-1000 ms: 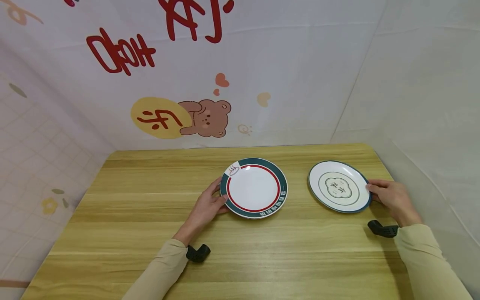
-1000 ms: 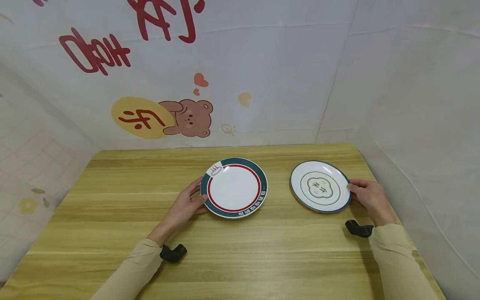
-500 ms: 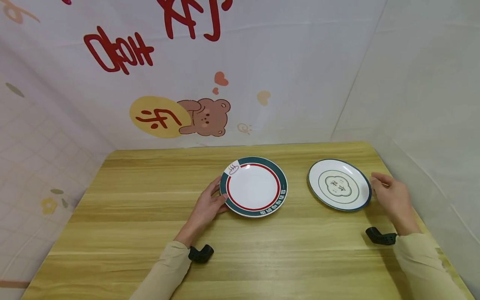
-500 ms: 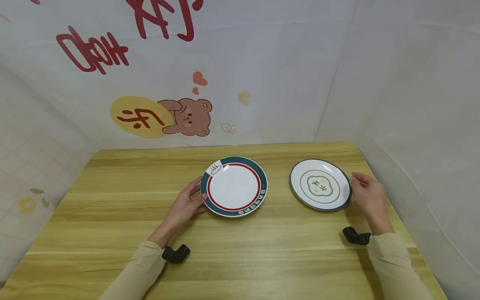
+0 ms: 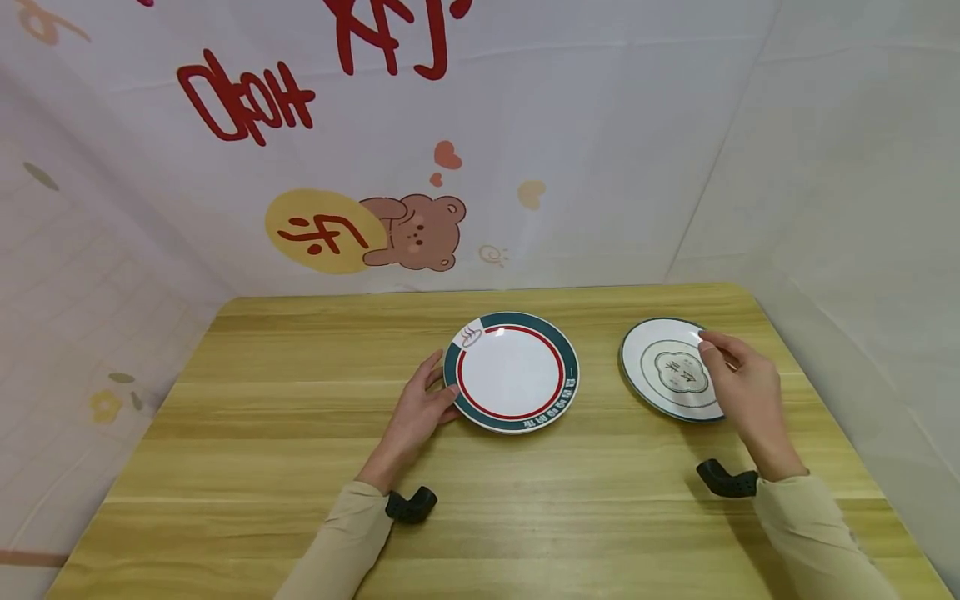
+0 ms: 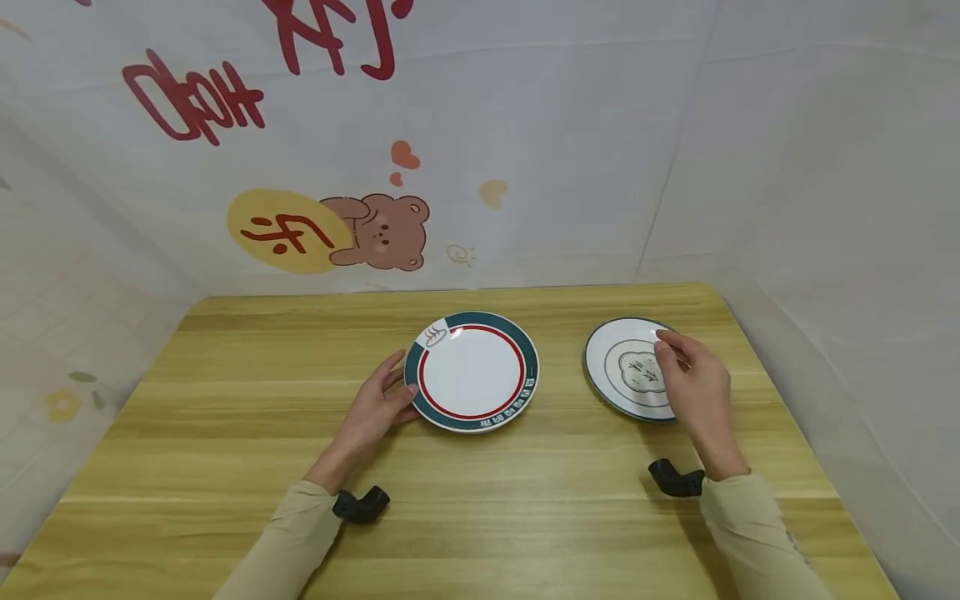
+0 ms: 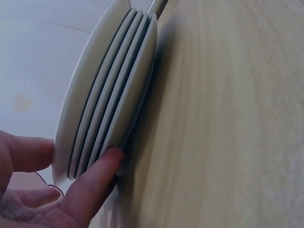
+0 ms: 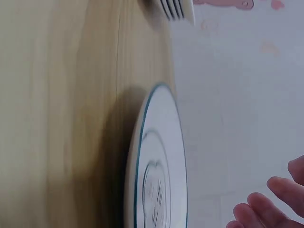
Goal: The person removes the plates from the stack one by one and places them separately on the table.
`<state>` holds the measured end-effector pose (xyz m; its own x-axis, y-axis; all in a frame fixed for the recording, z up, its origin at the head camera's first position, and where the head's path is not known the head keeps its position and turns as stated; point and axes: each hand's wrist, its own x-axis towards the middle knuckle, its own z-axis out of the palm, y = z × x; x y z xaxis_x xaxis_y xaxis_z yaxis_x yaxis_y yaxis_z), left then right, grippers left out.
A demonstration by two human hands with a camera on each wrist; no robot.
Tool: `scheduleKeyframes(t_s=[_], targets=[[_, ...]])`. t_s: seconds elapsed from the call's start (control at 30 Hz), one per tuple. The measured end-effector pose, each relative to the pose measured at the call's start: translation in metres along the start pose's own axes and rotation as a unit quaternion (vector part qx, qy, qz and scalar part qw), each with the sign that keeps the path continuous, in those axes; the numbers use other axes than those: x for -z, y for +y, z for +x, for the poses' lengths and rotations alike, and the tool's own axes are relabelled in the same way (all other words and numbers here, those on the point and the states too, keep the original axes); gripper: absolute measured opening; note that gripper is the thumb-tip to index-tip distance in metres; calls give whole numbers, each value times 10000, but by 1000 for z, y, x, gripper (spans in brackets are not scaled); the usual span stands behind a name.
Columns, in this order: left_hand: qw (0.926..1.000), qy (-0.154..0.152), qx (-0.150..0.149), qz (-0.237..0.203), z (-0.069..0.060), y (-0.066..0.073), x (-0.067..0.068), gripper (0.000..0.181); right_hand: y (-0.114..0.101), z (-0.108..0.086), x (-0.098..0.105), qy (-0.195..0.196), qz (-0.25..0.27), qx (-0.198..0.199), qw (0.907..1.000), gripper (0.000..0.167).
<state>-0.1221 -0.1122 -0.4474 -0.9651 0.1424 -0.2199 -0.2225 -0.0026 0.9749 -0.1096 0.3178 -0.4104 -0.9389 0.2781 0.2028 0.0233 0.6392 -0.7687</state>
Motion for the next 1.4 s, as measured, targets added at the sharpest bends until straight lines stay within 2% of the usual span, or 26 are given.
scheduleKeyframes(t_s=[0.17, 0.5, 0.9, 1.2, 1.3, 1.4], targets=[[10000, 26, -8, -35, 0, -1, 0, 68, -19, -8, -18, -175, 243, 376, 9988, 42], [9998, 143, -135, -84, 0, -3, -1, 64, -43, -15, -52, -1216, 433, 706, 9891, 43], [9993, 213, -234, -181, -1, -4, -5, 60, -51, -16, -83, -2171, 704, 424, 9727, 51], [9993, 208, -249, -170, -2, -5, -6, 58, -53, -16, -95, -2328, 906, 286, 9679, 50], [9993, 205, -229, -216, -2, -5, -6, 57, -55, -16, -97, -2465, 1242, 147, 9610, 52], [9993, 196, -269, -184, -2, -5, -6, 55, -55, -15, -99, -2651, 1749, -41, 9482, 55]])
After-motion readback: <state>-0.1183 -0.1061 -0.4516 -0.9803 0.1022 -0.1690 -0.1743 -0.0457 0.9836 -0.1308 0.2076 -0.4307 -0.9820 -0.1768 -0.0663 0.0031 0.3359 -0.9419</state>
